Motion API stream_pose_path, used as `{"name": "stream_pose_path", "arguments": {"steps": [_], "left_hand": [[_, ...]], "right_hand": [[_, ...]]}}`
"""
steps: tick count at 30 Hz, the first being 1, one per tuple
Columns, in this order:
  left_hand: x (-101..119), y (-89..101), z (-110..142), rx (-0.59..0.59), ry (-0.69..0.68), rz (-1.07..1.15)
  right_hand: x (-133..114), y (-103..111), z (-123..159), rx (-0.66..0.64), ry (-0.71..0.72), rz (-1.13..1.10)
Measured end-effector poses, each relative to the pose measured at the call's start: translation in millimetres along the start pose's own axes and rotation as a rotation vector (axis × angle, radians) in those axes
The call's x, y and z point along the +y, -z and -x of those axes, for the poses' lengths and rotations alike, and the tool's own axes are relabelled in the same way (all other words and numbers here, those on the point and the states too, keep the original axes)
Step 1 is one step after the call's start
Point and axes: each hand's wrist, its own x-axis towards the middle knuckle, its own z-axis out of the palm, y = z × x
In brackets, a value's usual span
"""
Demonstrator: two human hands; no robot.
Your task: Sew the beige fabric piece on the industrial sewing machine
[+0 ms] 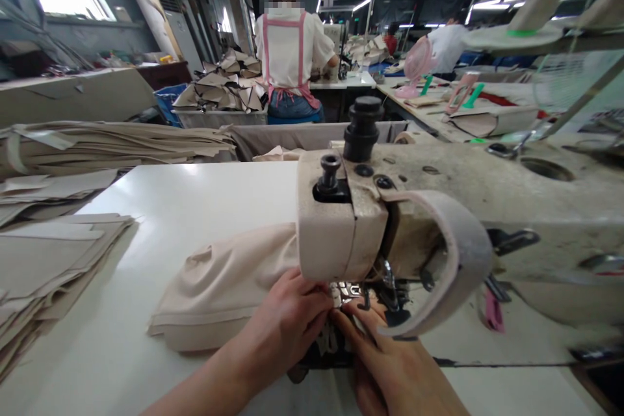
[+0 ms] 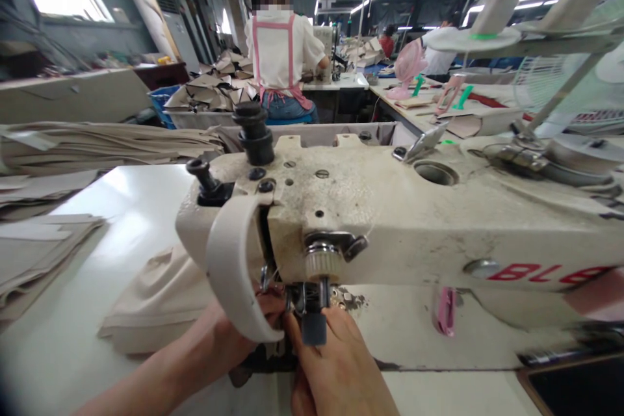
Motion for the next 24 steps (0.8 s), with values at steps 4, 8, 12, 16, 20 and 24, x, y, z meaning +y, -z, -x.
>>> {"name": "stream_pose_path", "arguments": {"steps": [4,8,12,16,20,24], "left_hand": [[0,3.9,-5,-0.091,0.002,0.028],[3,12.6,-11,-0.083,-0.044,0.035],[9,19.9,-15,-0.021,-0.147,0.012],[15,22.2,-14,0.041,-0.153,-0.014],[15,18.0,-13,0.093,-0.167,-0.026],[10,12.3,-12,0.139,-0.162,0.012]], "right_hand": [[6,-5,5,-0.029,0.024,0.069],[9,-8,7,-0.022,0.057,0.111],[4,-4,5,0.000,0.036,0.122],[1,2,3,0.071,0.054,0.101],[1,5,1,0.098,0.021,0.098],[-2,8,-3,0.066,0.022,0.135]]}}
